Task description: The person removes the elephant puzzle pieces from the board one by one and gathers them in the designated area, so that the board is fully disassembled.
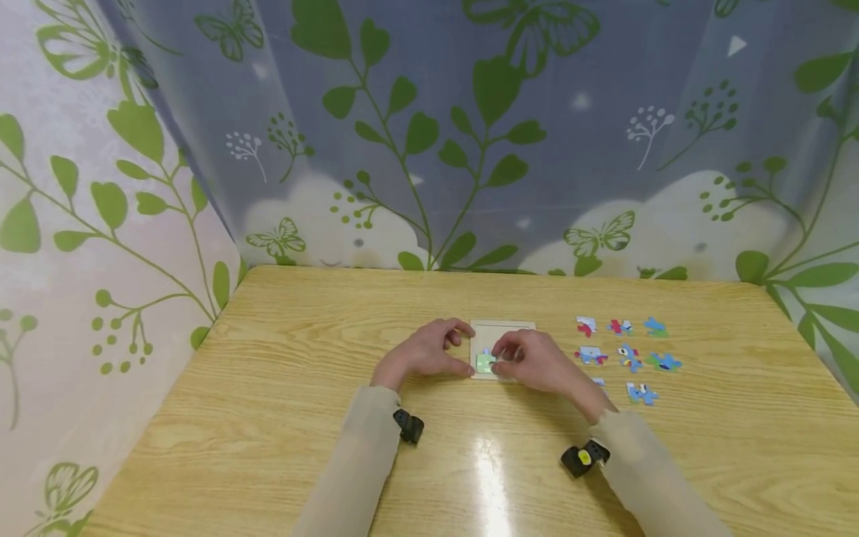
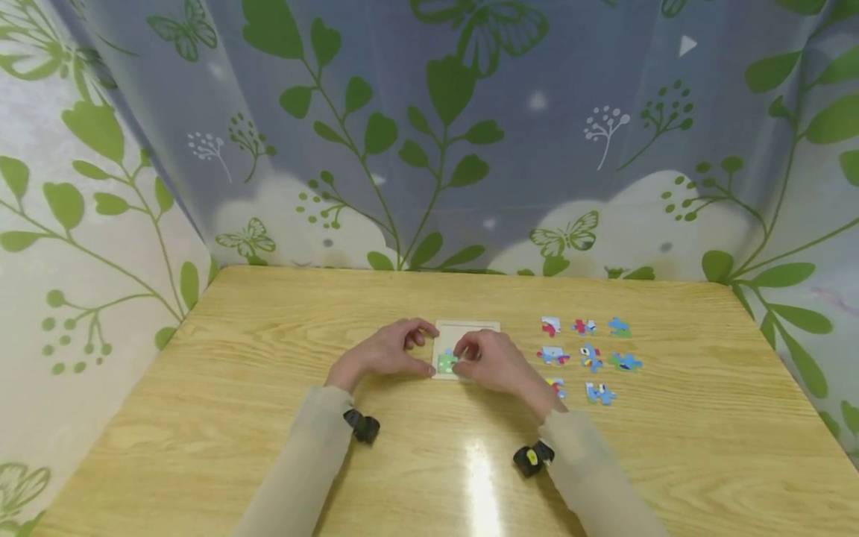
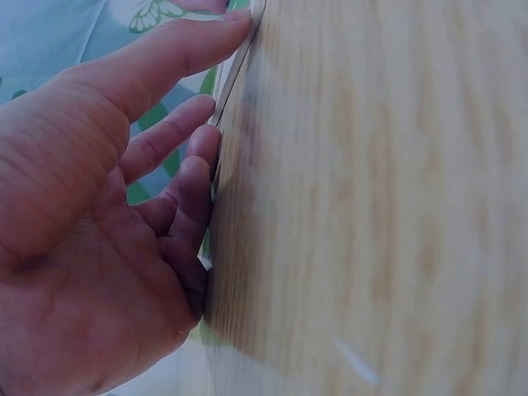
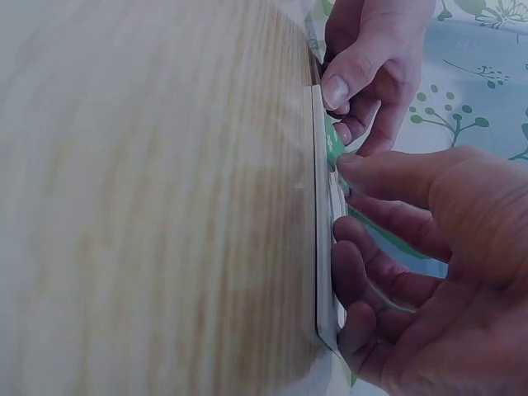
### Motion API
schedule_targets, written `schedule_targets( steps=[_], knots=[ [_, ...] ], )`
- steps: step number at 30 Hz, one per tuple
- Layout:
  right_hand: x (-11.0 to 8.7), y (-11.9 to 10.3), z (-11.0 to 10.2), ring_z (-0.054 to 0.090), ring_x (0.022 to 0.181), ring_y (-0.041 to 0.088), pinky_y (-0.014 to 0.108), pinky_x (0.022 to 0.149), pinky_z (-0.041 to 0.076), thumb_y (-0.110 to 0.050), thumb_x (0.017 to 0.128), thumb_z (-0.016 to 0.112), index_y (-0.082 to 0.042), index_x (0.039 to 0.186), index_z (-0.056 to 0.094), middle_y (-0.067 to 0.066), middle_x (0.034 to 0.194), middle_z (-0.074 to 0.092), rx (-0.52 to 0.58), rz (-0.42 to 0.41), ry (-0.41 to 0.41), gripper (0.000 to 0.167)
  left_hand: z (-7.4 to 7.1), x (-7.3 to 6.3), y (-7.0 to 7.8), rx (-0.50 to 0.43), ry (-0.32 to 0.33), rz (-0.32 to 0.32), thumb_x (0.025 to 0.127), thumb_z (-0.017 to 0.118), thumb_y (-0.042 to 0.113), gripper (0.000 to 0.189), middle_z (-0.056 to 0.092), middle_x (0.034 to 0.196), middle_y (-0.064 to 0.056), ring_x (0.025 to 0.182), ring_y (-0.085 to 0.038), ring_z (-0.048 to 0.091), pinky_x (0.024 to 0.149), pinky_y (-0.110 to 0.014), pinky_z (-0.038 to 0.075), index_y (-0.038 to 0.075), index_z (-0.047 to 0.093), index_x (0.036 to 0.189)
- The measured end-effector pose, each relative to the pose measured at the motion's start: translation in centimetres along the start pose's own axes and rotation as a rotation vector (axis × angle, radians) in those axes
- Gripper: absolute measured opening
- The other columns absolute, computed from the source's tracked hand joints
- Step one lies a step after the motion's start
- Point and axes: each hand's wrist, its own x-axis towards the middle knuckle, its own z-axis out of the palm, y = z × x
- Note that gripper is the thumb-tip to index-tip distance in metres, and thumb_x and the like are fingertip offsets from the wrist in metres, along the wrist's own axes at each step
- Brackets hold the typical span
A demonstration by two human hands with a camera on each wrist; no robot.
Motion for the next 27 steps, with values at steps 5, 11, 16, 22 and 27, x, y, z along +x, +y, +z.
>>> schedule_targets(
  steps=[5, 11, 16, 22, 27],
  knots=[
    [-0.09, -0.18, -0.07, 0.060, 0.078, 0.013, 0.030, 0.069, 0.048, -0.011, 0.091, 0.073, -0.007, 0.099, 0.072, 0.004, 0.086, 0.068, 0.030, -0.013, 0.024, 0.010, -0.14, -0.04, 0.16, -0.004, -0.004, -0.011, 0.084, 0.085, 0.029, 0.059, 0.055, 0.119, -0.002, 0.107, -0.021, 0.050, 0.096, -0.038, 0.043, 0.022, 0.058, 0.136],
    [-0.18, -0.26, -0.08, 0.063, 0.079, 0.014, 0.030, 0.073, 0.050, -0.010, 0.091, 0.073, -0.008, 0.097, 0.072, 0.005, 0.088, 0.071, 0.056, -0.016, 0.045, 0.006, -0.11, 0.05, 0.10, -0.010, -0.008, -0.010, 0.085, 0.085, 0.030, 0.059, 0.054, 0.119, -0.002, 0.108, -0.020, 0.050, 0.097, -0.038, 0.044, 0.022, 0.058, 0.137],
    [-0.24, -0.06, 0.03, 0.064, 0.081, 0.013, 0.030, 0.075, 0.051, -0.010, 0.091, 0.073, -0.009, 0.097, 0.072, 0.005, 0.091, 0.073, 0.091, 0.006, 0.046, 0.006, -0.08, 0.02, 0.08, -0.019, -0.007, -0.008, 0.084, 0.085, 0.029, 0.060, 0.054, 0.119, -0.002, 0.108, -0.021, 0.050, 0.098, -0.039, 0.043, 0.022, 0.058, 0.136],
    [-0.25, 0.33, 0.17, 0.066, 0.084, 0.012, 0.030, 0.074, 0.050, -0.009, 0.092, 0.071, -0.009, 0.097, 0.071, 0.005, 0.092, 0.074, 0.142, 0.010, 0.046, 0.005, -0.02, -0.04, 0.08, -0.030, -0.006, -0.019, 0.083, 0.086, 0.030, 0.059, 0.054, 0.118, -0.002, 0.108, -0.021, 0.049, 0.096, -0.039, 0.043, 0.022, 0.059, 0.135],
    [-0.34, 0.39, 0.22, 0.066, 0.082, 0.013, 0.026, 0.069, 0.049, -0.008, 0.092, 0.071, -0.009, 0.097, 0.071, 0.006, 0.092, 0.074, 0.168, 0.022, 0.050, 0.004, 0.04, 0.00, 0.03, -0.038, -0.004, -0.024, 0.083, 0.086, 0.030, 0.059, 0.054, 0.118, -0.002, 0.107, -0.021, 0.049, 0.095, -0.038, 0.043, 0.023, 0.059, 0.135]
  ],
)
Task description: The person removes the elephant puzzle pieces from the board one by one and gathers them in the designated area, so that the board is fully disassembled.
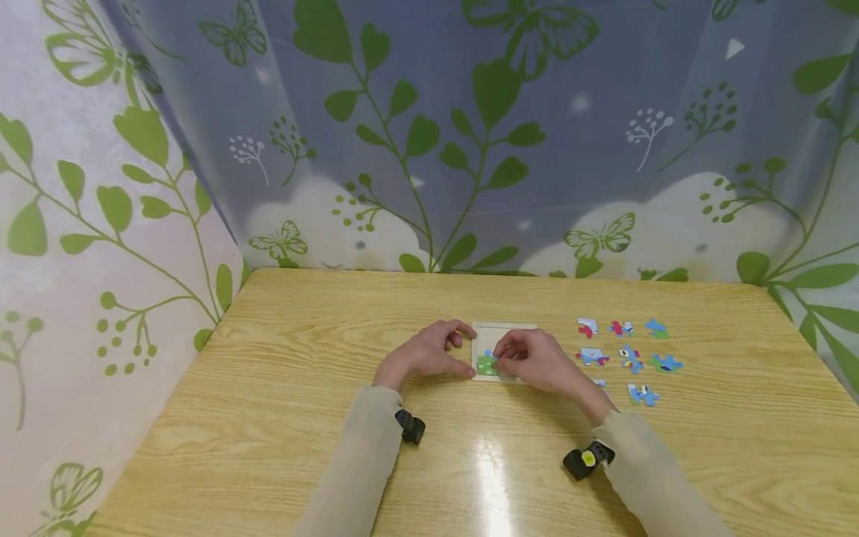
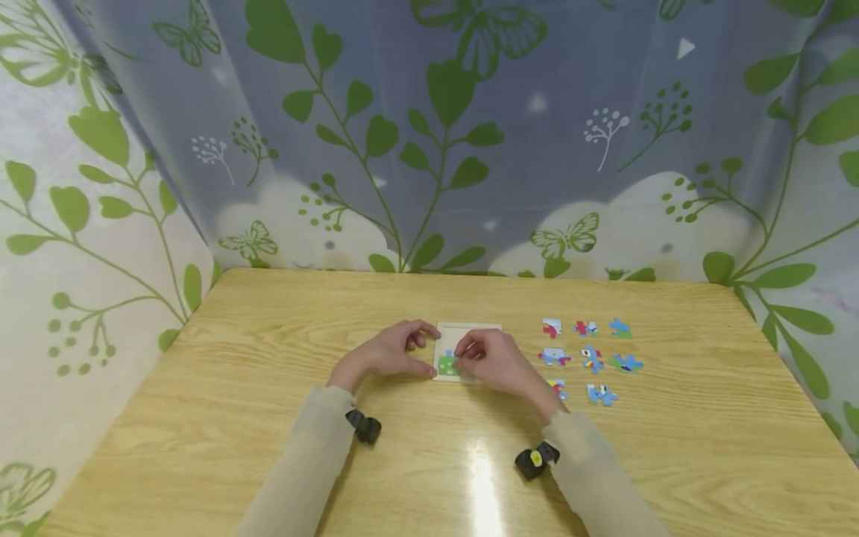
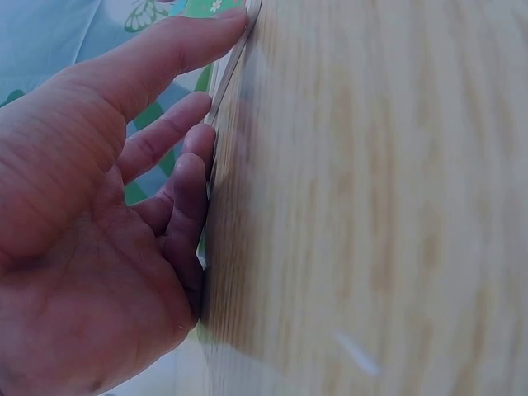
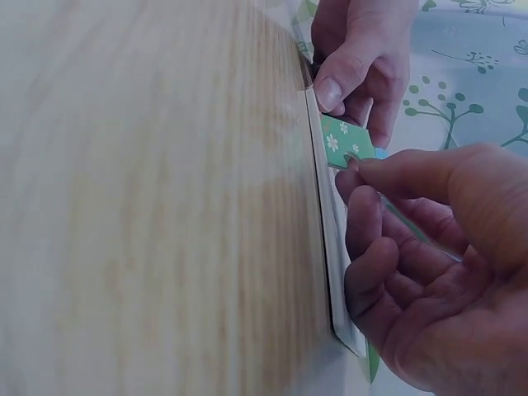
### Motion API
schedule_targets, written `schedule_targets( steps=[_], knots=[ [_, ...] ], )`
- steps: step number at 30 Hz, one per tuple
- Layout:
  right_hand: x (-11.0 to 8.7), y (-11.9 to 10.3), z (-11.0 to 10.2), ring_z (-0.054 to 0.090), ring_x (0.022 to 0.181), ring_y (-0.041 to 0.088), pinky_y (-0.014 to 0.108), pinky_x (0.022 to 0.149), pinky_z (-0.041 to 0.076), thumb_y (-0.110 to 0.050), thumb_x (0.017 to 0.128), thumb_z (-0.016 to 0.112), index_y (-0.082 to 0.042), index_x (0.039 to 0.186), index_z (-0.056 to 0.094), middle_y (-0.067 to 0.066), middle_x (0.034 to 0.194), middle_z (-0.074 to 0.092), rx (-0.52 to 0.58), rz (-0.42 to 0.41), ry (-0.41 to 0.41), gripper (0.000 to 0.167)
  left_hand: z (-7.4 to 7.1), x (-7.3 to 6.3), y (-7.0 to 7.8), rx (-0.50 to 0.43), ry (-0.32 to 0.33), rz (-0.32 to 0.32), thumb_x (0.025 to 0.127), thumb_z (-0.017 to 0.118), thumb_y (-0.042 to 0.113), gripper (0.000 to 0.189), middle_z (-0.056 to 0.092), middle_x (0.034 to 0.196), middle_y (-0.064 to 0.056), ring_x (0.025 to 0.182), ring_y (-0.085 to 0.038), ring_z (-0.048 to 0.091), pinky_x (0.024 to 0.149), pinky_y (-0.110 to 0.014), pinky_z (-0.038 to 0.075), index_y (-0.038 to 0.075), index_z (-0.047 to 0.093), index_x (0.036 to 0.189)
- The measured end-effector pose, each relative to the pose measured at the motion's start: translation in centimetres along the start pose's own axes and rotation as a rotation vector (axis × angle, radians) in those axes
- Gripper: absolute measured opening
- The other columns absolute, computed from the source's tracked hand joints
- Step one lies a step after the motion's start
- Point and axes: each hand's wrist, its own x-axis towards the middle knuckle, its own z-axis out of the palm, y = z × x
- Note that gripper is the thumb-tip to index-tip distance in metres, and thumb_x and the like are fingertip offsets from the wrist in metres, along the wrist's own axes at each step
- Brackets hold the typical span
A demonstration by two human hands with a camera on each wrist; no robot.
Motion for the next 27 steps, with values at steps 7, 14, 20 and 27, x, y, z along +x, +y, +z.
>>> schedule_targets(
  steps=[7, 14, 20, 27],
  knots=[
    [-0.4, -0.2, -0.3, 0.066, 0.080, 0.014, 0.027, 0.066, 0.050, -0.011, 0.093, 0.070, -0.010, 0.098, 0.071, 0.006, 0.092, 0.074, 0.033, 0.037, 0.007, 0.005, 0.0, 0.0, 0.0, -0.010, 0.000, -0.003, 0.083, 0.087, 0.030, 0.059, 0.053, 0.117, -0.002, 0.107, -0.022, 0.048, 0.094, -0.038, 0.042, 0.023, 0.059, 0.135],
    [-1.2, 0.2, -1.1, 0.064, 0.077, 0.018, 0.027, 0.064, 0.049, -0.011, 0.093, 0.070, -0.008, 0.099, 0.071, 0.007, 0.091, 0.072, 0.051, 0.047, 0.029, 0.006, 0.0, 0.0, -0.1, -0.021, -0.002, 0.004, 0.083, 0.087, 0.029, 0.058, 0.052, 0.116, -0.003, 0.106, -0.022, 0.047, 0.092, -0.037, 0.041, 0.022, 0.059, 0.134],
    [-2.0, 1.1, -1.9, 0.065, 0.077, 0.018, 0.027, 0.062, 0.050, -0.012, 0.093, 0.071, -0.007, 0.100, 0.071, 0.008, 0.092, 0.073, 0.039, 0.023, 0.052, 0.008, 0.1, 0.1, -0.2, -0.035, 0.002, 0.003, 0.082, 0.087, 0.028, 0.057, 0.051, 0.113, -0.003, 0.104, -0.021, 0.045, 0.089, -0.036, 0.040, 0.020, 0.059, 0.132],
    [-3.1, 1.4, -2.9, 0.066, 0.080, 0.016, 0.025, 0.064, 0.048, -0.014, 0.094, 0.072, -0.007, 0.101, 0.071, 0.008, 0.093, 0.073, 0.030, 0.032, 0.079, 0.010, 0.0, -0.1, -0.1, -0.031, 0.001, 0.004, 0.083, 0.086, 0.028, 0.057, 0.050, 0.113, -0.002, 0.105, -0.020, 0.044, 0.090, -0.037, 0.039, 0.021, 0.059, 0.133]
  ],
)
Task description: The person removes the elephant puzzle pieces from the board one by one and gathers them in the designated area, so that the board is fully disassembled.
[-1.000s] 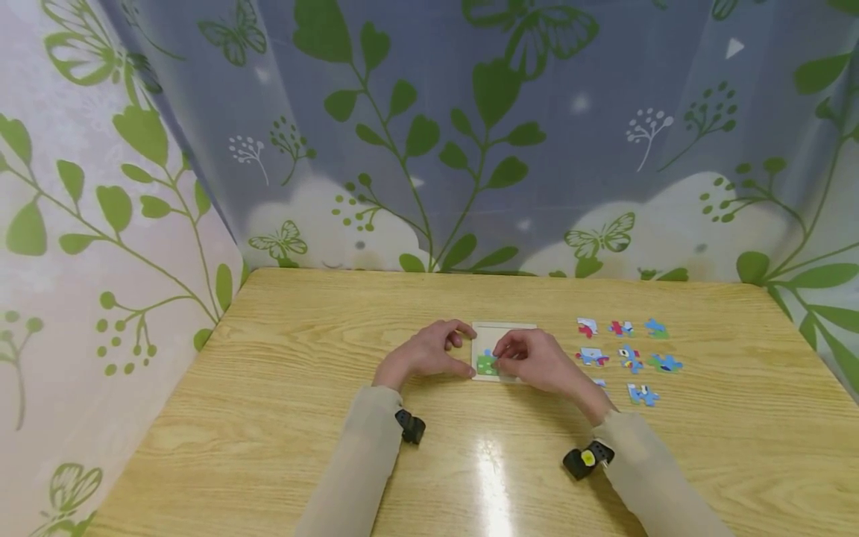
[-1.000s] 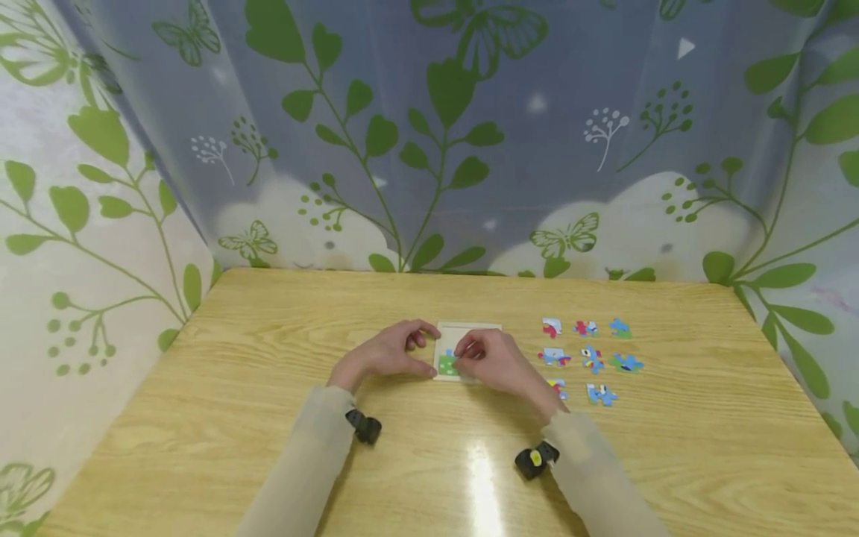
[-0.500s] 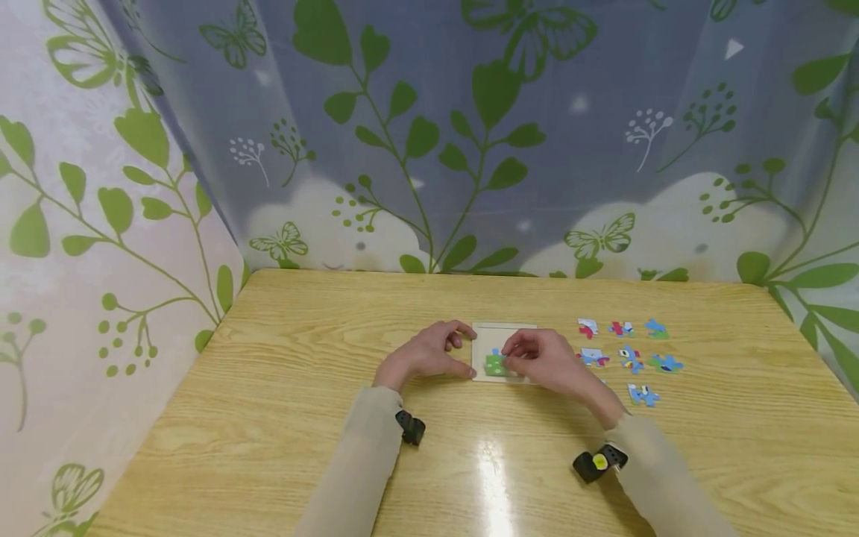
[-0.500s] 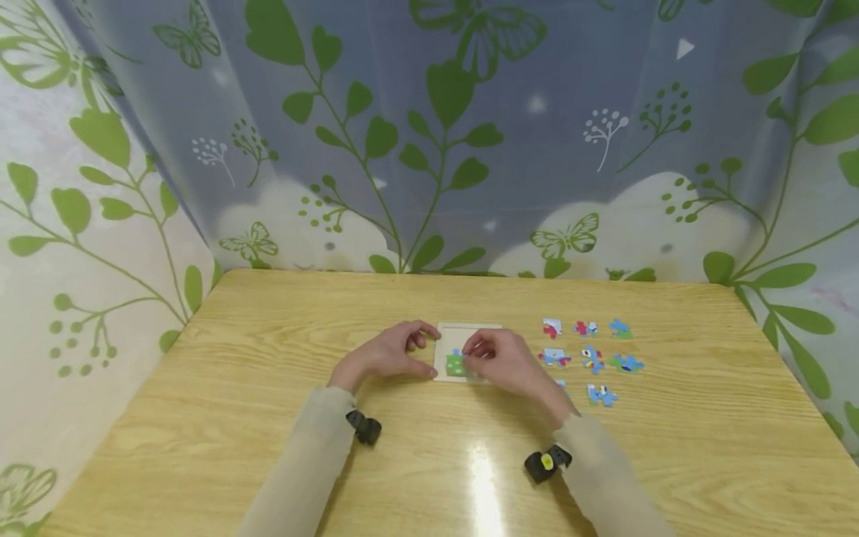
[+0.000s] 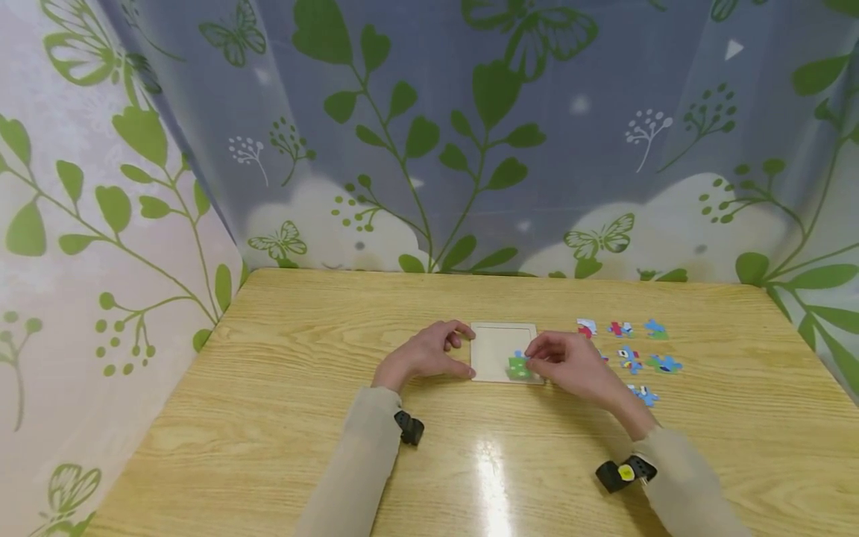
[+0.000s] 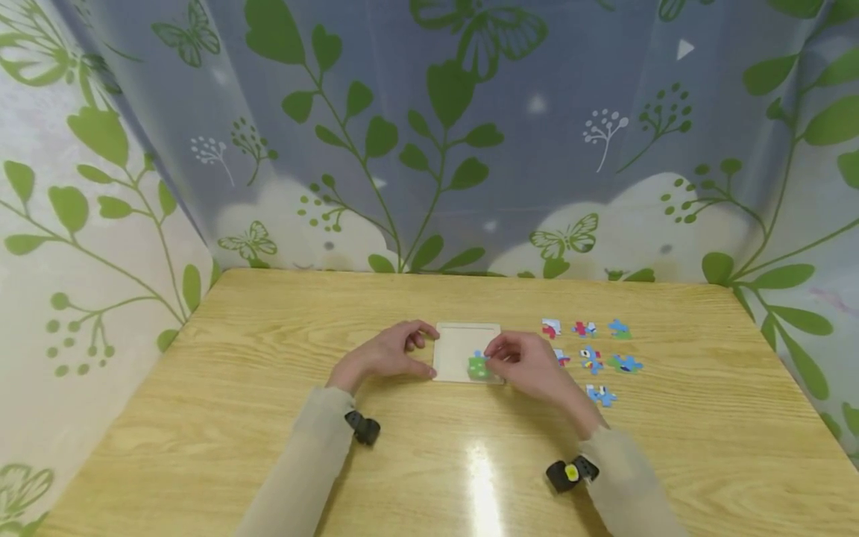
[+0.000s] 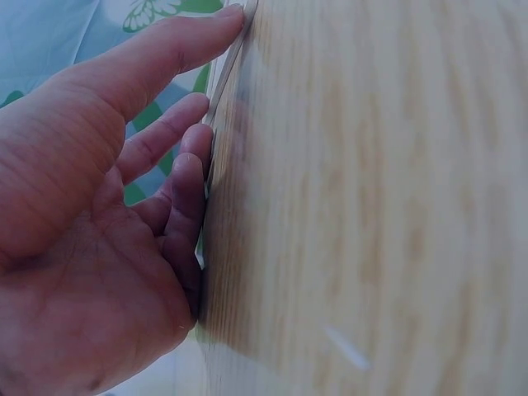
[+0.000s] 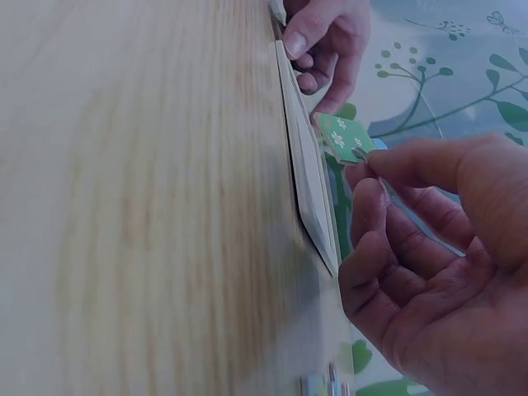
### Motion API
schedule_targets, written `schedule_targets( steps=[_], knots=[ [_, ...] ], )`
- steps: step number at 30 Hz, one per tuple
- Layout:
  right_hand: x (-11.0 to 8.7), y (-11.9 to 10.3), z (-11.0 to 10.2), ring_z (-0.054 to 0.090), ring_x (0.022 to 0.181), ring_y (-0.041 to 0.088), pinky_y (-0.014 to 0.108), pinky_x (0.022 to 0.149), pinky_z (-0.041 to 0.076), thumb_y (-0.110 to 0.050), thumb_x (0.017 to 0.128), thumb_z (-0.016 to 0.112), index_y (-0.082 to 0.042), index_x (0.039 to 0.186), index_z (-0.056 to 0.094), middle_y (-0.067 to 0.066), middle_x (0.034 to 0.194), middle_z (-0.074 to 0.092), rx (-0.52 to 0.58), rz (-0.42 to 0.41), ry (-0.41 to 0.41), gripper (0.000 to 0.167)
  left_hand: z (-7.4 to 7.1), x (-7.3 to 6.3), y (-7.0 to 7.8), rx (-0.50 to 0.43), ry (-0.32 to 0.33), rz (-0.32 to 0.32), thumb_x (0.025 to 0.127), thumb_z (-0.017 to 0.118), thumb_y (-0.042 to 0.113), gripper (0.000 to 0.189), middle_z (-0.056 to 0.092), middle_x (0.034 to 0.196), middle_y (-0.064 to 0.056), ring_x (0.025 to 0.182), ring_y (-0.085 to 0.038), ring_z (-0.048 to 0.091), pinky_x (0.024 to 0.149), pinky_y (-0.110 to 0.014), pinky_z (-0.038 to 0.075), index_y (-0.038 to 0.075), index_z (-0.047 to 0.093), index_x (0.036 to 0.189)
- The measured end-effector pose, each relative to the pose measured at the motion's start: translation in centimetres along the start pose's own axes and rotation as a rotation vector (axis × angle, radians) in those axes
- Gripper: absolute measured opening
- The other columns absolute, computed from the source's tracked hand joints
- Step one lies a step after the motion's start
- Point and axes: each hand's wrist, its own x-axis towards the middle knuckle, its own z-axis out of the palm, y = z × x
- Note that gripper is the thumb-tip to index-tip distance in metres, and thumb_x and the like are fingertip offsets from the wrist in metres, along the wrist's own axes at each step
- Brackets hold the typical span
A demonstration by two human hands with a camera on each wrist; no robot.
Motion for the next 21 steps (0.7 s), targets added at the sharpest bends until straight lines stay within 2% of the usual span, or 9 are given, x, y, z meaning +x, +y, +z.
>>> schedule_targets(
  steps=[8, 15, 21],
  knots=[
    [-1.1, 0.6, -1.1, 0.067, 0.081, 0.020, 0.027, 0.065, 0.050, -0.017, 0.096, 0.072, -0.008, 0.103, 0.071, 0.009, 0.094, 0.072, 0.009, 0.005, 0.003, 0.011, 0.0, 0.0, 0.0, -0.025, 0.001, 0.000, 0.084, 0.086, 0.028, 0.056, 0.049, 0.114, -0.003, 0.104, -0.020, 0.043, 0.090, -0.038, 0.038, 0.021, 0.059, 0.132],
    [-2.1, 1.3, -2.1, 0.068, 0.081, 0.019, 0.027, 0.063, 0.051, -0.018, 0.096, 0.071, -0.007, 0.106, 0.070, 0.009, 0.096, 0.072, 0.013, 0.006, 0.012, 0.015, 0.1, 0.0, -0.1, -0.024, 0.004, 0.003, 0.083, 0.086, 0.028, 0.056, 0.049, 0.113, -0.002, 0.104, -0.021, 0.043, 0.090, -0.038, 0.038, 0.021, 0.059, 0.132],
    [-3.1, 1.8, -3.1, 0.068, 0.084, 0.016, 0.028, 0.067, 0.052, -0.019, 0.097, 0.071, -0.006, 0.109, 0.069, 0.011, 0.099, 0.073, 0.022, 0.017, 0.027, 0.018, 0.1, 0.0, -0.1, -0.024, 0.001, -0.002, 0.083, 0.086, 0.029, 0.056, 0.049, 0.113, -0.002, 0.104, -0.020, 0.043, 0.089, -0.037, 0.038, 0.022, 0.059, 0.132]
  ],
)
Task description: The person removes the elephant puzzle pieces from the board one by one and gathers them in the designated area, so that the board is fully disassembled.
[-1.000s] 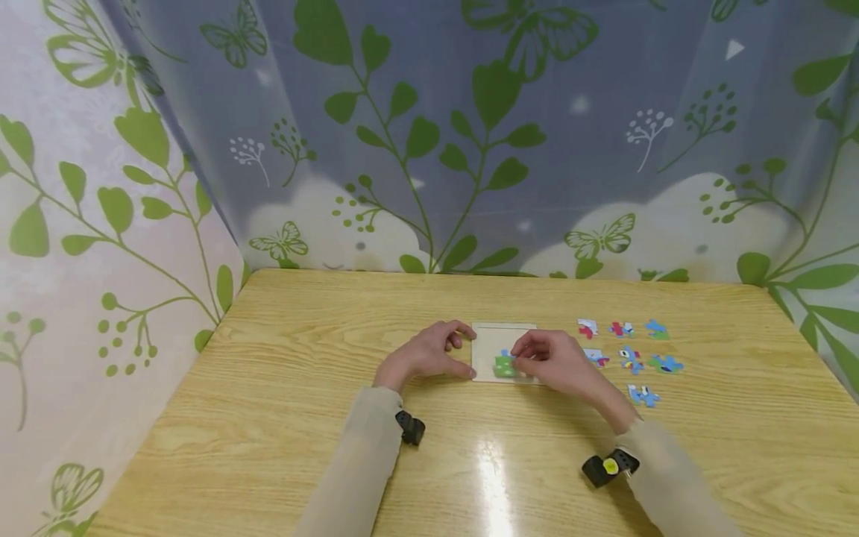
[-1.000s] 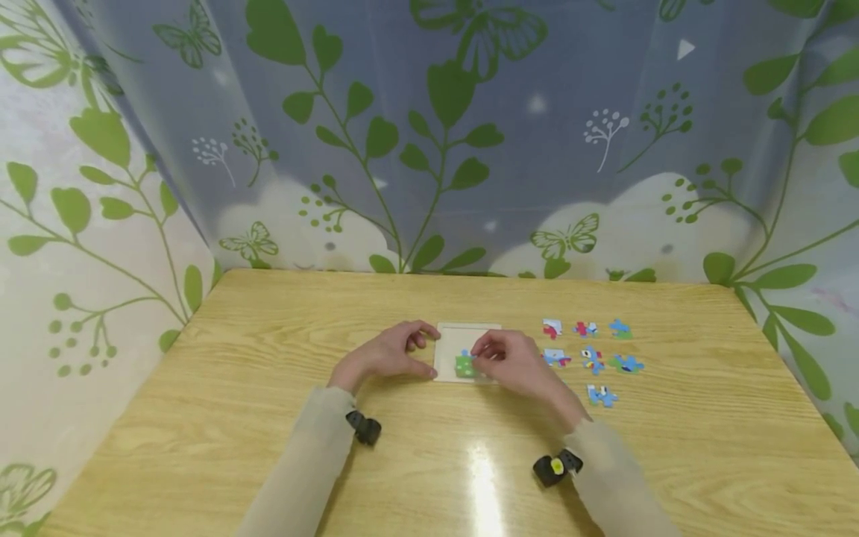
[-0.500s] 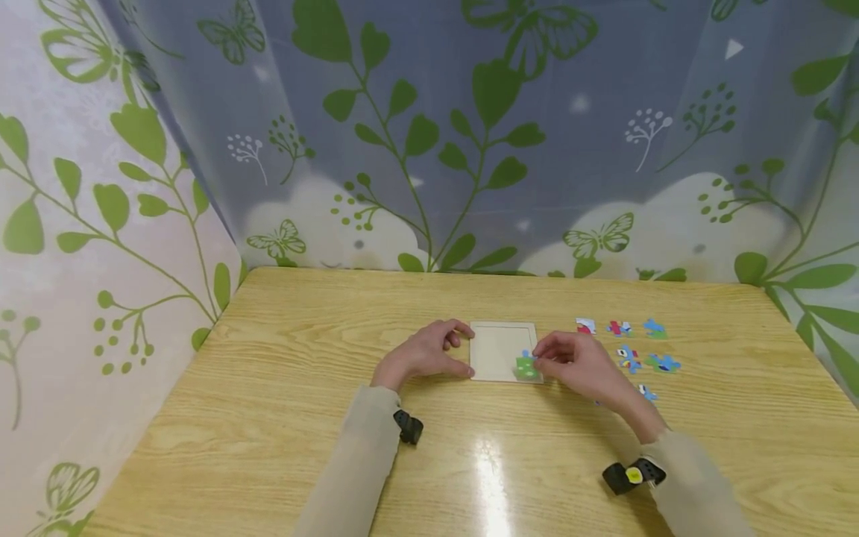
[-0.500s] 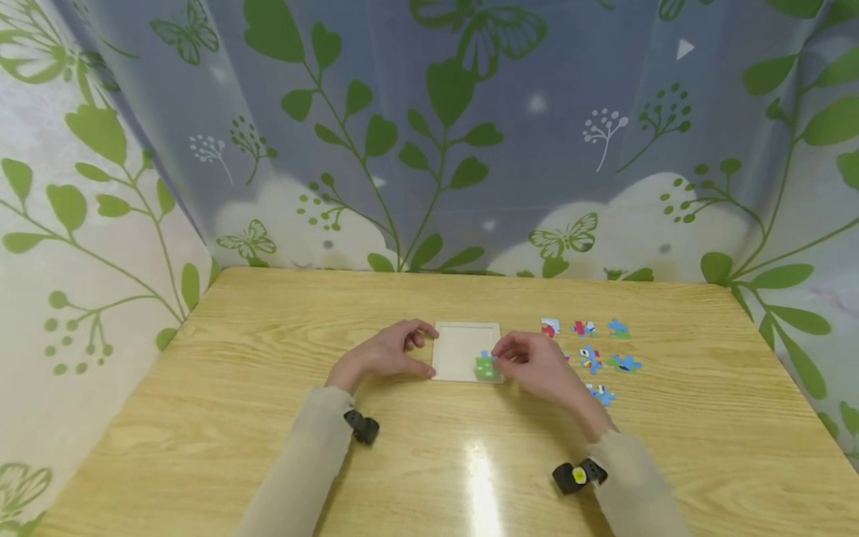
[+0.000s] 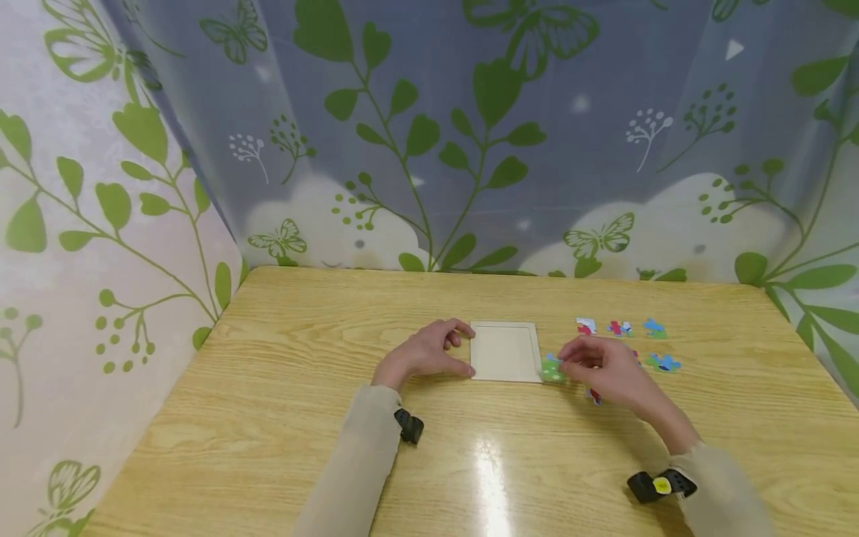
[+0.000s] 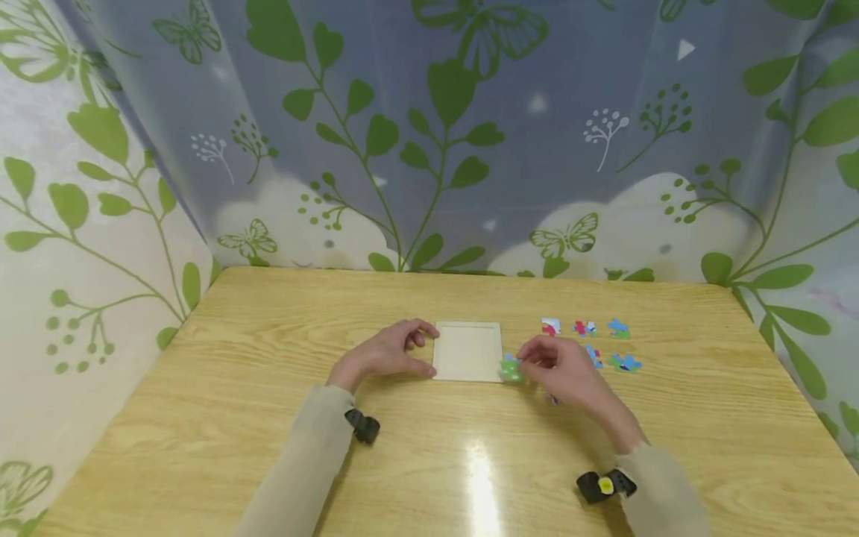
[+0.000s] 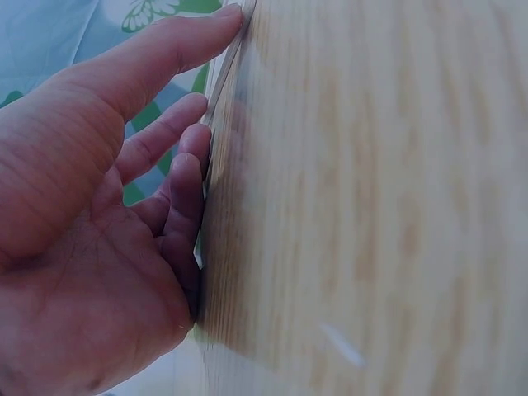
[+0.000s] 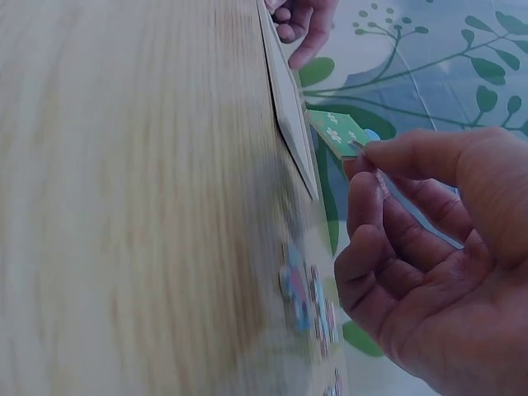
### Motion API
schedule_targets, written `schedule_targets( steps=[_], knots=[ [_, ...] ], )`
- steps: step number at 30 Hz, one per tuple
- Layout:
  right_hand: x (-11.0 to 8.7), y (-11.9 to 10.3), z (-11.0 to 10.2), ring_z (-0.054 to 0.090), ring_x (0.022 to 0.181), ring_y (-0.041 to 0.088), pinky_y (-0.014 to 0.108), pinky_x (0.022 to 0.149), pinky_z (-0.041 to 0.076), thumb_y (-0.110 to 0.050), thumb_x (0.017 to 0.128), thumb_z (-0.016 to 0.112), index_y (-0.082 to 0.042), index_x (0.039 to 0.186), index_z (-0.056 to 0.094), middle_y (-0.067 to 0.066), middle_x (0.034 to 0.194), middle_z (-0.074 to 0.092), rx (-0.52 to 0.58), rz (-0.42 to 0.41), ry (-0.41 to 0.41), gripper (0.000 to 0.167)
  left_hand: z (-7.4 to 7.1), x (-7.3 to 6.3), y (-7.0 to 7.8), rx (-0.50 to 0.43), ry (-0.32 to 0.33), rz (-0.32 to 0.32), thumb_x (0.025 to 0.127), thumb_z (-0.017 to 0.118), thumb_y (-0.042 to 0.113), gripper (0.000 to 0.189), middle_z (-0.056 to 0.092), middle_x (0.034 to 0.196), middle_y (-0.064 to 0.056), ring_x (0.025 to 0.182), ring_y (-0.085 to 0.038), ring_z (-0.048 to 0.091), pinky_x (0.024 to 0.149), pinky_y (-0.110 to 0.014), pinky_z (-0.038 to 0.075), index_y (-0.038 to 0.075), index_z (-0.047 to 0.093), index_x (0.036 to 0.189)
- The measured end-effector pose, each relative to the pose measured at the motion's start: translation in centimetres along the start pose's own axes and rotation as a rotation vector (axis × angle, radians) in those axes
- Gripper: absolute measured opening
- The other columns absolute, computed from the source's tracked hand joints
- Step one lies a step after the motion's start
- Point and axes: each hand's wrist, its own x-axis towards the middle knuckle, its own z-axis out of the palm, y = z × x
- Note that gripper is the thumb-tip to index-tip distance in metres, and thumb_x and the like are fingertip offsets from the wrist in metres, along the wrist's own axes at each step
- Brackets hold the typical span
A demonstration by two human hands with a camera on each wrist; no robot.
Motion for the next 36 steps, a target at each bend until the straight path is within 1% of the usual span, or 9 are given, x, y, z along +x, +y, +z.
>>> schedule_targets(
  steps=[9, 14, 20, 29, 33, 36],
  knots=[
    [-0.8, 0.7, -1.3, 0.068, 0.083, 0.014, 0.027, 0.067, 0.052, -0.020, 0.097, 0.071, -0.006, 0.110, 0.069, 0.010, 0.100, 0.073, -0.027, 0.008, 0.018, 0.019, 0.0, 0.1, 0.1, 0.005, 0.002, -0.001, 0.083, 0.086, 0.028, 0.056, 0.049, 0.113, -0.001, 0.105, -0.020, 0.044, 0.089, -0.037, 0.038, 0.023, 0.059, 0.132],
    [-1.6, 1.0, -2.1, 0.069, 0.084, 0.013, 0.027, 0.067, 0.052, -0.022, 0.098, 0.071, -0.007, 0.109, 0.069, 0.010, 0.099, 0.073, -0.049, 0.029, 0.030, 0.019, 0.0, 0.2, 0.1, 0.012, 0.001, 0.001, 0.083, 0.087, 0.028, 0.057, 0.049, 0.114, -0.001, 0.105, -0.020, 0.044, 0.090, -0.037, 0.038, 0.023, 0.059, 0.132],
    [-2.6, 1.5, -3.3, 0.068, 0.084, 0.011, 0.027, 0.068, 0.052, -0.022, 0.099, 0.069, -0.006, 0.111, 0.069, 0.009, 0.100, 0.073, -0.074, 0.036, 0.047, 0.020, -0.1, 0.2, 0.0, -0.003, -0.005, 0.008, 0.083, 0.086, 0.028, 0.057, 0.049, 0.114, -0.002, 0.105, -0.021, 0.043, 0.090, -0.038, 0.038, 0.022, 0.059, 0.132],
    [-3.7, 2.8, -4.9, 0.067, 0.083, 0.006, 0.025, 0.067, 0.050, -0.023, 0.099, 0.069, -0.006, 0.113, 0.069, 0.004, 0.100, 0.074, -0.116, 0.077, 0.086, 0.022, -0.1, 0.1, 0.0, -0.006, -0.011, 0.011, 0.084, 0.086, 0.028, 0.057, 0.049, 0.114, -0.002, 0.106, -0.020, 0.043, 0.091, -0.038, 0.038, 0.022, 0.058, 0.133],
    [-4.3, 3.4, -5.5, 0.066, 0.083, 0.001, 0.025, 0.068, 0.050, -0.023, 0.099, 0.069, -0.005, 0.115, 0.069, 0.001, 0.099, 0.074, -0.128, 0.091, 0.099, 0.024, -0.1, -0.1, 0.1, -0.009, -0.016, 0.013, 0.084, 0.086, 0.026, 0.057, 0.048, 0.114, -0.003, 0.106, -0.021, 0.043, 0.091, -0.038, 0.037, 0.021, 0.058, 0.133],
    [-4.8, 3.7, -5.9, 0.066, 0.083, 0.001, 0.025, 0.067, 0.051, -0.024, 0.099, 0.069, -0.006, 0.114, 0.069, -0.001, 0.098, 0.074, -0.130, 0.097, 0.106, 0.024, -0.2, -0.1, 0.1, -0.006, -0.016, 0.014, 0.084, 0.086, 0.027, 0.057, 0.049, 0.114, -0.003, 0.106, -0.021, 0.043, 0.091, -0.038, 0.038, 0.021, 0.058, 0.133]
  ],
)
